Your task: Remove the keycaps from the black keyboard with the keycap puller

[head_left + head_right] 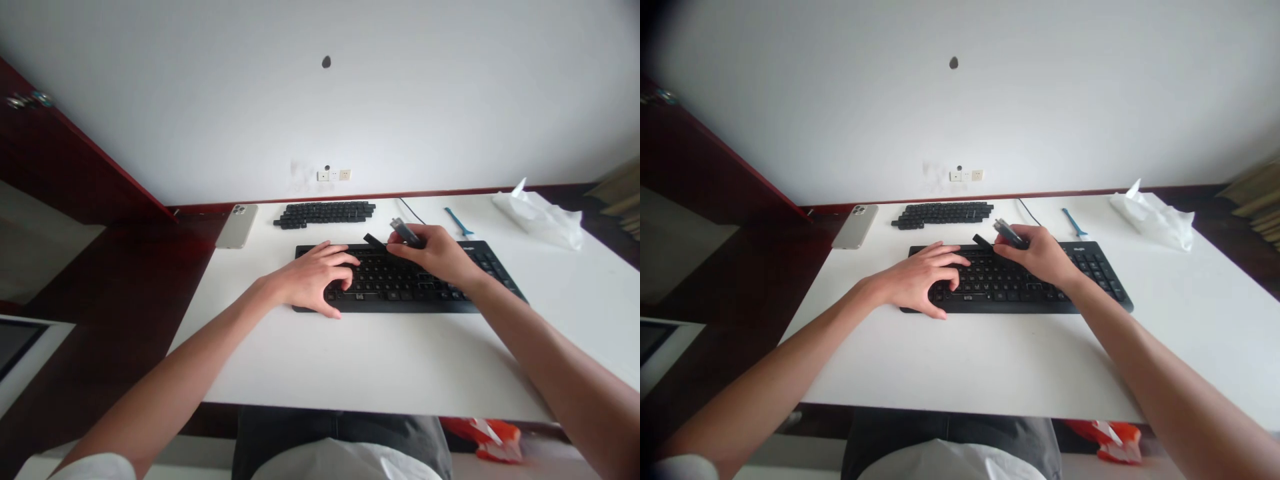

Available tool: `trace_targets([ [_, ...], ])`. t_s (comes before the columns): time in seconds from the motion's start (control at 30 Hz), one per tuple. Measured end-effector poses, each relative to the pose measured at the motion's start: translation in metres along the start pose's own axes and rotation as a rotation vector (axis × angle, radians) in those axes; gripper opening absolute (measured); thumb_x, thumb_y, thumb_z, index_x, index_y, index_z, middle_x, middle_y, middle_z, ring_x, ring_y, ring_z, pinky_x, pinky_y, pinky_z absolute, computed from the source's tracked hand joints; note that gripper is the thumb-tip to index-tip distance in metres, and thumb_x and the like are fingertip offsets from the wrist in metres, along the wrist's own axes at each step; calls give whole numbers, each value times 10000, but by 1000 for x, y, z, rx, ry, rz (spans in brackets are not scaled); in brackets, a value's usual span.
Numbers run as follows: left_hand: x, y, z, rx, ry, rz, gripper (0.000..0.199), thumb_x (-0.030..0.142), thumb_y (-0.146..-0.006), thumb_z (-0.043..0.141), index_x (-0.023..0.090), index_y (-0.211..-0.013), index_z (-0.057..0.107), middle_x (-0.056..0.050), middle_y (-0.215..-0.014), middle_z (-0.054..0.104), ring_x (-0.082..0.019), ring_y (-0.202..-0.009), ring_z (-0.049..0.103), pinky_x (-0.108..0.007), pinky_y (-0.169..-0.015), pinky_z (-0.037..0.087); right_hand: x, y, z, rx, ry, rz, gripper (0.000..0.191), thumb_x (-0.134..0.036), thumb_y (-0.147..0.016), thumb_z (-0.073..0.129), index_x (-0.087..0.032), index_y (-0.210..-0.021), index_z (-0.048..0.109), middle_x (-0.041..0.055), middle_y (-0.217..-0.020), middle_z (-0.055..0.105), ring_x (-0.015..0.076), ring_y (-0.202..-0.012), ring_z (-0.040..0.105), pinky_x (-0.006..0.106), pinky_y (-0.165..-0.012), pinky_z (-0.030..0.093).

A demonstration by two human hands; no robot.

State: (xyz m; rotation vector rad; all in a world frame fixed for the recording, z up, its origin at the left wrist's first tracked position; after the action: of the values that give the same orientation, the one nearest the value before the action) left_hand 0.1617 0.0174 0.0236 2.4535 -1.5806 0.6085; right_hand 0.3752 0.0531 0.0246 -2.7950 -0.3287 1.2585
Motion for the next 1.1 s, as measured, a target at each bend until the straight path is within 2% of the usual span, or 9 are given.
trace_targets([
  [0.17,6,8,1,22,3,-35,349,382,-745,914,243,-949,667,-68,-1498,588,-333,-1462,455,-528,-1245,321,-3,0,-14,57,312,-91,245,-436,-912,697,-217,-996,770,23,-746,735,180,-599,581,325,-651,431],
  [0.33,4,17,3,40,54,-81,254,368,-795,890,260,-931,705,-36,-1486,598,-341,-1499,409,-532,-1215,380,-11,2,-3,-90,318,-135,187,-406,-899,707,-239,-943,779,16,-764,747,191,-643,629,313,-654,437],
  [0.43,3,17,4,32,57,-88,238,366,-801,882,270,-946,719,-24,-1477,602,-344,-1483,423,-540,-1202,399,-17,4,-7,-45,262,-121,243,-460,-903,707,-221,-905,754,9,-721,701,169,-599,559,316,-626,403],
  [0.53,5,15,5,64,39,-86,349,343,-814,857,284,-1124,708,-40,-1487,590,-332,-1476,426,-532,-1210,401,-19,5,-15,42,48,-56,312,-499,-919,688,-201,-830,682,-5,-673,592,149,-595,458,317,-593,335],
  [0.6,8,14,8,89,21,-61,428,331,-821,838,291,-1219,685,-48,-1501,578,-325,-1484,415,-535,-1240,366,-20,6,-15,53,-259,-27,300,-471,-937,670,-204,-806,625,-9,-678,523,149,-621,427,318,-596,314],
  [0.7,12,11,14,105,16,-21,426,326,-839,819,287,-1237,674,-52,-1494,583,-314,-1479,424,-539,-1269,313,-29,9,-4,-39,-794,-25,320,-430,-949,642,-214,-734,544,-28,-636,385,147,-603,363,322,-589,297],
  [0.8,9,10,14,135,56,-29,360,340,-821,842,260,-1130,677,-57,-1452,612,-299,-1433,474,-514,-1244,355,-43,15,15,-174,-1106,-17,465,-436,-945,638,-215,-607,407,-36,-586,284,145,-570,309,330,-571,278],
  [0.93,3,11,13,144,93,-35,249,352,-796,873,242,-896,674,-39,-1418,632,-299,-1409,485,-479,-1181,430,-51,22,40,-233,-1254,35,573,-481,-980,620,-215,-577,312,-47,-539,219,137,-532,263,328,-545,248],
  [1.1,1,13,14,154,86,-30,255,350,-781,889,236,-857,674,-30,-1416,635,-297,-1414,477,-475,-1201,410,-49,27,63,-231,-1126,12,635,-613,-956,651,-217,-566,344,-57,-547,247,124,-530,276,319,-531,241],
])
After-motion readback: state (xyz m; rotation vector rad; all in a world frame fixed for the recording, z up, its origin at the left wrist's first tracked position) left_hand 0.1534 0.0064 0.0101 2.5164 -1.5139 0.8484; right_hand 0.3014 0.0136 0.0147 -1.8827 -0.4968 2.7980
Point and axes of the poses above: each hand's wrist, its own y-axis away from the middle knuckle, its own z-axis out of the palm, x = y × z, the point moved 8 cm from there along -y, towards the middle knuckle
